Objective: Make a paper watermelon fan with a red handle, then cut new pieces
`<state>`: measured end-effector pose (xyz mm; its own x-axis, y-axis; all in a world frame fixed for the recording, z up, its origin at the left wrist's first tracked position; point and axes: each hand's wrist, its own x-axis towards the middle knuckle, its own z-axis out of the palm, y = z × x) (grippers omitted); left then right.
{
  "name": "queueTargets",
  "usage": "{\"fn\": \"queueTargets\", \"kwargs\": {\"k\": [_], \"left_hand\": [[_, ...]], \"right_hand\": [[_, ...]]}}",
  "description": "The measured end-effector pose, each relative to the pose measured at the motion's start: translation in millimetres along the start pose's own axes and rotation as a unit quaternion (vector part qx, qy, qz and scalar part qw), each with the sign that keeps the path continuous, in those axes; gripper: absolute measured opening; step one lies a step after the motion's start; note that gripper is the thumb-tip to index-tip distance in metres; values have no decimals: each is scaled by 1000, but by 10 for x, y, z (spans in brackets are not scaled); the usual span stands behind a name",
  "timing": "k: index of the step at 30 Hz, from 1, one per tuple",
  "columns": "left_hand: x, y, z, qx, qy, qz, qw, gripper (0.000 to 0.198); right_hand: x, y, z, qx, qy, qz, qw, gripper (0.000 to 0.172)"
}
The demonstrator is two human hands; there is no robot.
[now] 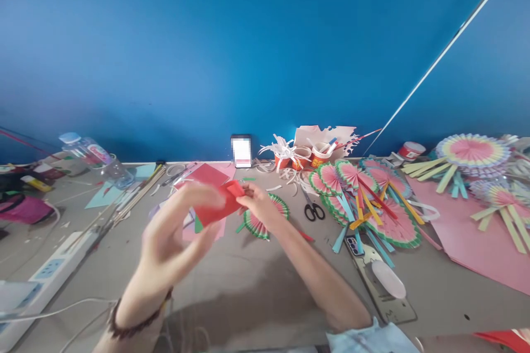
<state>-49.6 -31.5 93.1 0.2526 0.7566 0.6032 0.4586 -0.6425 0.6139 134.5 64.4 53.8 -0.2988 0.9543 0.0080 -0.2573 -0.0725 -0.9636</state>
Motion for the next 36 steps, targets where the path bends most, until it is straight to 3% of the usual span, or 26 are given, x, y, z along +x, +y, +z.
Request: {"fn": "queueTargets", "kwargs": {"k": [3, 5, 8, 14, 16, 19, 22, 26, 29, 32, 36], "left_hand": [[780, -193, 101, 84, -77, -27, 993, 31], [969, -356, 145, 104, -110, -84, 985, 34], [948, -573, 193, 90, -156, -159, 971, 24], [910, -703, 265, 53, -166, -186, 967, 18], [922, -721, 293, 58, -152, -198, 967, 21], [922, -756, 370, 30, -75, -224, 971, 31], [921, -779, 499, -92, 0, -259, 961, 42], [920, -821, 688, -313, 0, -284, 906, 58], [908, -875, 761, -377, 21, -281, 882, 59], [892, -916, 768, -356, 11, -278, 892, 65], [881, -918, 749, -303, -3, -267, 915, 80]], "right_hand": [[23, -102, -188, 75, -5, 19, 997, 32], [44, -123, -288, 91, 14, 24, 995, 32], [64, -125, -406, 64, 6, 23, 998, 28], [49, -126, -611, -107, 36, 10, 994, 37], [56, -130, -676, -135, 29, 14, 990, 37], [71, -148, -764, -160, 18, 34, 986, 32], [68, -181, -828, -132, 14, 52, 990, 28], [36, -232, -872, -96, 5, 42, 995, 31], [23, -254, -888, -88, -8, 37, 995, 36], [34, -252, -907, -79, -16, 41, 996, 37], [63, -233, -941, -91, 27, 35, 995, 33]]}}
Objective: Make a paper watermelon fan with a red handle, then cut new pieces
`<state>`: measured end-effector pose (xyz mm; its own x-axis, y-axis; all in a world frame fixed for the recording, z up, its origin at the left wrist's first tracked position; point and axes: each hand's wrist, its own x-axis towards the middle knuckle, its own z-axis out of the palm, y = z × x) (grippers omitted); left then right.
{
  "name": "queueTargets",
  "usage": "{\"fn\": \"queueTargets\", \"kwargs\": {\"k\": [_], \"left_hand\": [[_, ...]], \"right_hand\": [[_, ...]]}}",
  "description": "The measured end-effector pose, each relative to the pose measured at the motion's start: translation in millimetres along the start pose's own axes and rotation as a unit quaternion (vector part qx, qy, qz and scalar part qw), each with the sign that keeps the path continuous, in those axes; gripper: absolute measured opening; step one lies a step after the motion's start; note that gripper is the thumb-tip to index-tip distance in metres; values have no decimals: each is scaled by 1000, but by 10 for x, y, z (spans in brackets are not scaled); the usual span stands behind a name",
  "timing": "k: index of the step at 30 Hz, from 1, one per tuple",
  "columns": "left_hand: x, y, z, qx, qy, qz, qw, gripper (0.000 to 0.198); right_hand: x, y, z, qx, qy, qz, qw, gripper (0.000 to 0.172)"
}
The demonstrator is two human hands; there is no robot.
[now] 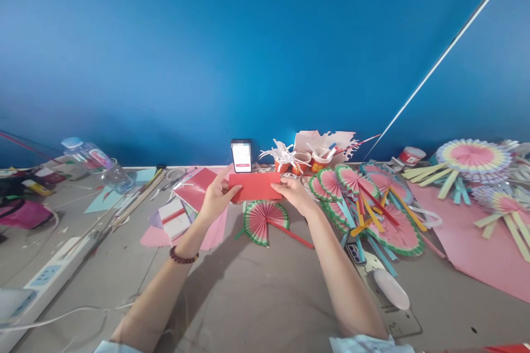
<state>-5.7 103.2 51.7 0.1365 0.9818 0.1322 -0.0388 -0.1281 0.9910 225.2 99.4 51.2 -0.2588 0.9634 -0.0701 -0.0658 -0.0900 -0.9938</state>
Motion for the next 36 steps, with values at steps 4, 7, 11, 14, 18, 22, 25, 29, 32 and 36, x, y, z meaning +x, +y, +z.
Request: {"fn": "queueTargets", "kwargs": {"k": [4, 7, 11, 14, 18, 22, 25, 29, 32, 36], "left_hand": [[2, 6, -20, -53, -17, -7, 998, 82], [13, 2, -63, -129, -36, -15, 991, 78], [26, 9, -131, -181, -68, -8, 981, 69], [36, 40, -179, -180, -53, -8, 982, 56], [22, 128, -215, -84, -36, -34, 995, 37], [-49, 200, -147, 18, -215, -138, 967, 46], [-104, 204, -43, 70, -298, -178, 935, 45], [-141, 188, 49, 55, -321, -111, 939, 34], [-132, 172, 51, 7, -327, -115, 938, 35], [-94, 122, 17, -7, -317, -133, 939, 39]], "right_hand": [[8, 21, -54, 8, -12, 7, 1000, 33], [4, 52, -102, 24, -38, 6, 999, 32], [-1, 102, -165, 55, -68, 13, 996, 34], [-18, 111, -212, 50, -87, 13, 995, 36], [-62, 43, -206, -25, -144, 23, 989, 33], [-98, -64, -78, -149, -264, 11, 953, 34], [-110, -96, 17, -189, -295, -20, 937, 36], [-122, -89, 62, -195, -252, -41, 947, 32], [-141, -113, 69, -179, -235, -35, 955, 33], [-154, -173, 97, -170, -175, -19, 970, 39]]}}
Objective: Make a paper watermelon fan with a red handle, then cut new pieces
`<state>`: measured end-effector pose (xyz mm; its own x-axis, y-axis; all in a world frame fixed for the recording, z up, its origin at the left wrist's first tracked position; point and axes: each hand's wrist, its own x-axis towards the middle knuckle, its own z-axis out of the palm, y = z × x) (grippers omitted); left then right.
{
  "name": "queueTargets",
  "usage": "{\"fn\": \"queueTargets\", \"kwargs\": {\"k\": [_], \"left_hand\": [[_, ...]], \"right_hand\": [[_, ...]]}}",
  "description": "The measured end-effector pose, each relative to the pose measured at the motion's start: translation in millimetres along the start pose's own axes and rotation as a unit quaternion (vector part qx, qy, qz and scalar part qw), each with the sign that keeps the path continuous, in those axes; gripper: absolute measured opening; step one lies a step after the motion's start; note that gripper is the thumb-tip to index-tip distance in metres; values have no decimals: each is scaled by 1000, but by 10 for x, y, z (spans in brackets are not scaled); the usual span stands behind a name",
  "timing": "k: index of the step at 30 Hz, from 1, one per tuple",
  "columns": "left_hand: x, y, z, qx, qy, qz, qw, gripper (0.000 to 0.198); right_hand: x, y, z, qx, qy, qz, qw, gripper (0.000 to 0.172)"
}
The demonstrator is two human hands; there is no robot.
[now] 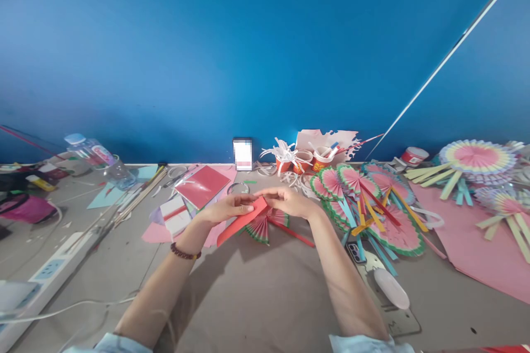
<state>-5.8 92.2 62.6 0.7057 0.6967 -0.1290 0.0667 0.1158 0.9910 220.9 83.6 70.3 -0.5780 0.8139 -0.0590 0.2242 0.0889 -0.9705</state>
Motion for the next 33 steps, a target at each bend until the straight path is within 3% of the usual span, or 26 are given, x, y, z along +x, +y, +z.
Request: {"fn": "queueTargets", "kwargs": {"k": [3, 5, 21, 27, 33], "left_hand": [[18, -28, -20, 3, 41, -2, 999, 40], [25, -29, -12, 16, 79, 4, 997, 37], [-58, 136, 178, 98, 156, 55, 981, 29], [-21, 106, 153, 98, 201, 79, 971, 28], [-7, 57, 138, 88, 205, 77, 972, 32]], "right_hand": [[18, -21, 15, 15, 88, 29, 996, 40], [30, -19, 30, 33, 114, 48, 992, 42], [133, 109, 123, 56, 144, 62, 986, 29], [132, 86, 137, 51, 157, 47, 985, 28], [133, 81, 162, 49, 159, 40, 985, 29]]}}
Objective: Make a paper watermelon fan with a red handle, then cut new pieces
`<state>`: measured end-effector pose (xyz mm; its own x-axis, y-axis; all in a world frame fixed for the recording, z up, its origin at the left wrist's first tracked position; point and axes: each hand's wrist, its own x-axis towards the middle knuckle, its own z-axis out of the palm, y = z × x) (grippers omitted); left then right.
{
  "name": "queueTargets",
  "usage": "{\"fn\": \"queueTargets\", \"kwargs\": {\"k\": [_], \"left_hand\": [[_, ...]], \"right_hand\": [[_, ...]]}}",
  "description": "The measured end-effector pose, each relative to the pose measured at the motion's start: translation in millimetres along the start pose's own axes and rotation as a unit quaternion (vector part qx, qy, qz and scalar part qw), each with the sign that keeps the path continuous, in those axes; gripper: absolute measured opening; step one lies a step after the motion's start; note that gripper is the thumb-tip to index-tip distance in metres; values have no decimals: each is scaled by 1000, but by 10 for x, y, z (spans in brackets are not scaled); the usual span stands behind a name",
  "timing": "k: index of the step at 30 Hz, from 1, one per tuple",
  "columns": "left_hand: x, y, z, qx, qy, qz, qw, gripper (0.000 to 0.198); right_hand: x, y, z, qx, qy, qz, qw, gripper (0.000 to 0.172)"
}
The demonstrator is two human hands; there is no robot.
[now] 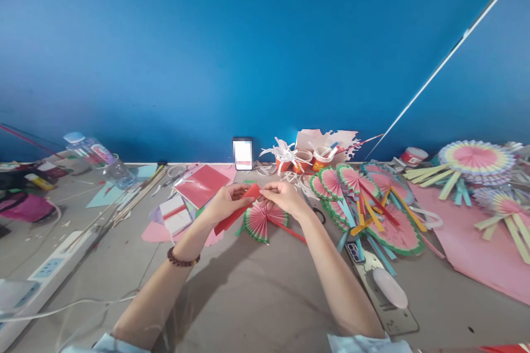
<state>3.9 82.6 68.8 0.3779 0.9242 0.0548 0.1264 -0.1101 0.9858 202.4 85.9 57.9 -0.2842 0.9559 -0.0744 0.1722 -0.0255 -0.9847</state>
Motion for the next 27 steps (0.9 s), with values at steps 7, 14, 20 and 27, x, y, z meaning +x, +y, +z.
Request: {"fn": "queueTargets", "kwargs": {"k": [7, 14, 20, 27], "left_hand": [[2, -16, 19, -17, 27, 3, 999, 31], [28, -9, -2, -137, 27, -88, 986, 29], [4, 75, -16, -220, 1, -108, 969, 26], [-1, 101, -25, -247, 0, -119, 962, 24]], "right_hand": [[-20, -37, 56, -10, -11, -6, 1000, 30], [-13, -44, 79, 38, -26, -107, 993, 32], [2, -21, 150, 83, -8, -157, 984, 28], [-10, -20, 208, 116, 46, -140, 982, 25]]}}
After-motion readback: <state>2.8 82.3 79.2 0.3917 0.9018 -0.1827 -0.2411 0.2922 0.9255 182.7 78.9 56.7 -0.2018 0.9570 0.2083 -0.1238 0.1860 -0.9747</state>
